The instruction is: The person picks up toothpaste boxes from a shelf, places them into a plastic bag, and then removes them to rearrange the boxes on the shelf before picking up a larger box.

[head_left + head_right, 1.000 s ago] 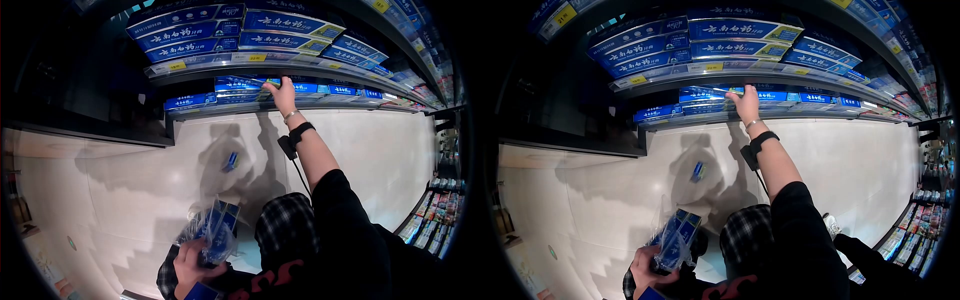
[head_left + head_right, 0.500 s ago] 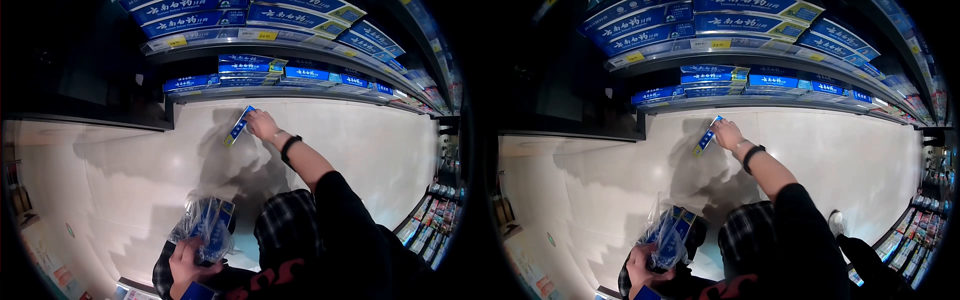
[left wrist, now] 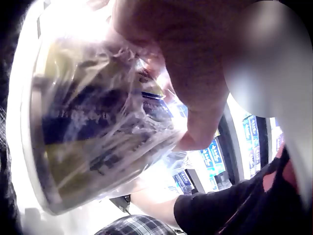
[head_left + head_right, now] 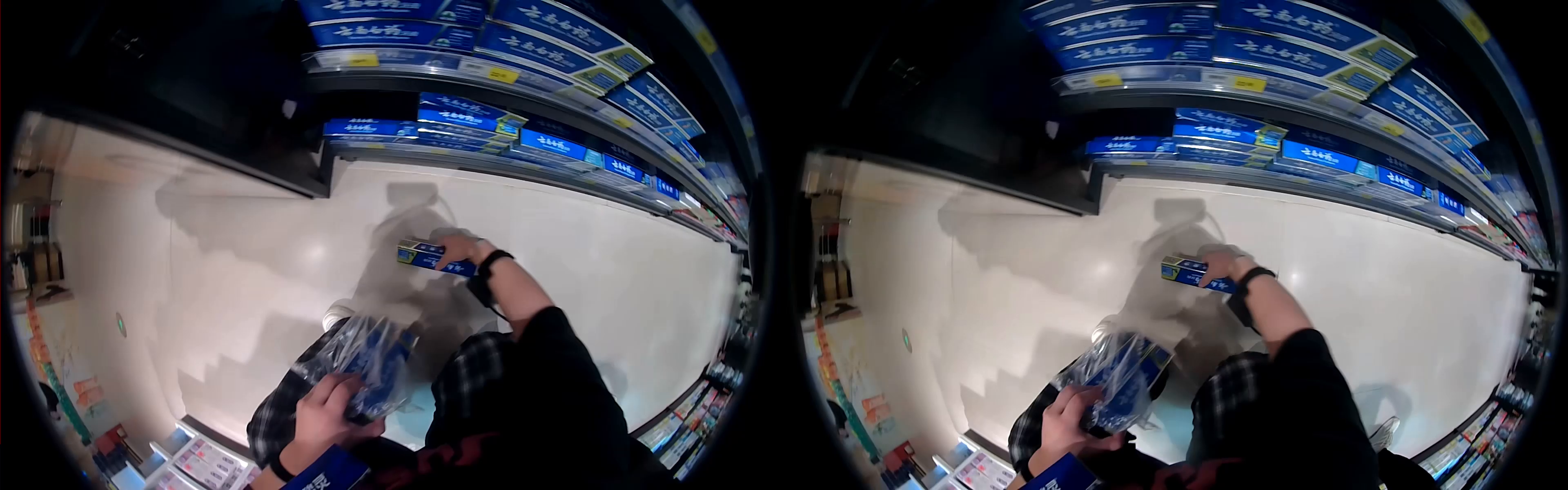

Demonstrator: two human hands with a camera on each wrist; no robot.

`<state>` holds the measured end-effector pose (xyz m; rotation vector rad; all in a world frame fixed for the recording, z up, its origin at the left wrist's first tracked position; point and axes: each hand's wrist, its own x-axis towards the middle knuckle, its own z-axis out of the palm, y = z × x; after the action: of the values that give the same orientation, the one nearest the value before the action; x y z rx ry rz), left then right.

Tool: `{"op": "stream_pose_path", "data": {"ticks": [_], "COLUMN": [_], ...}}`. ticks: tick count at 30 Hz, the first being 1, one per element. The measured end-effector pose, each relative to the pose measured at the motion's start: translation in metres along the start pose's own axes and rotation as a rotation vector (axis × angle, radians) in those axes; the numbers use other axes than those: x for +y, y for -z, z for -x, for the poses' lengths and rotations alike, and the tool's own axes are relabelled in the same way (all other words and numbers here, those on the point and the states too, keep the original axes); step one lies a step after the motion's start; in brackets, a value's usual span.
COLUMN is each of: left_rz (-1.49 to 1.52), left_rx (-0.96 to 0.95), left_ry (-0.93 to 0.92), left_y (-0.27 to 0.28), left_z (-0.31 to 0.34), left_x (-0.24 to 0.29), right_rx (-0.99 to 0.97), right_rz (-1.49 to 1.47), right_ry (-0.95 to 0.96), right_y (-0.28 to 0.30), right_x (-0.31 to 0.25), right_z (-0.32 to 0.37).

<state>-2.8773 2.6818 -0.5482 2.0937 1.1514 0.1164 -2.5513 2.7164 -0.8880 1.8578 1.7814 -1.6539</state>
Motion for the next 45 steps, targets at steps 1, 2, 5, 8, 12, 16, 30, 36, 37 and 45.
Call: {"op": "stream_pose_path", "data": {"ticks": [1, 2, 5, 8, 12, 16, 30, 36, 37, 45], "left_rz": [-0.005, 0.016, 0.048, 0.081, 0.064, -0.005, 0.003, -0.001, -0.005, -0.023], "left_rx": [0.004, 0.01, 0.027, 0.061, 0.011, -0.021, 0.01, 0.032, 0.027, 0.022], "left_ry": [0.003, -0.026, -0.087, -0.113, -0.067, 0.186, 0.301, 0.299, 0.283, 0.154], "left_y": [0.003, 0.006, 0.011, 0.015, 0.013, 0.007, 0.004, 0.001, 0.001, 0.011], "left_z": [-0.002, -0.004, -0.003, -0.001, 0.008, 0.034, 0.065, 0.068, 0.069, 0.063], "left_x": [0.006, 0.006, 0.002, -0.005, -0.027, -0.046, -0.078, -0.08, -0.08, -0.061], "right_rx": [0.025, 0.071, 0.087, 0.082, 0.116, -0.039, -0.115, -0.087, -0.035, 0.257], "right_rz": [0.03, -0.057, -0.473, -0.866, -1.088, -1.507, -1.71, -1.767, -1.762, -1.32], "right_ry": [0.027, 0.019, -0.03, -0.153, -0.115, 0.021, 0.178, 0.256, 0.242, 0.298], "right_y": [0.018, 0.031, 0.041, 0.057, 0.062, 0.061, 0.034, 0.046, 0.048, 0.055], "right_x": [-0.024, -0.039, -0.05, -0.081, -0.096, -0.117, -0.116, -0.12, -0.118, -0.132], "right_z": [0.025, 0.045, 0.064, 0.064, 0.014, -0.029, -0.06, -0.067, -0.064, 0.014]}}
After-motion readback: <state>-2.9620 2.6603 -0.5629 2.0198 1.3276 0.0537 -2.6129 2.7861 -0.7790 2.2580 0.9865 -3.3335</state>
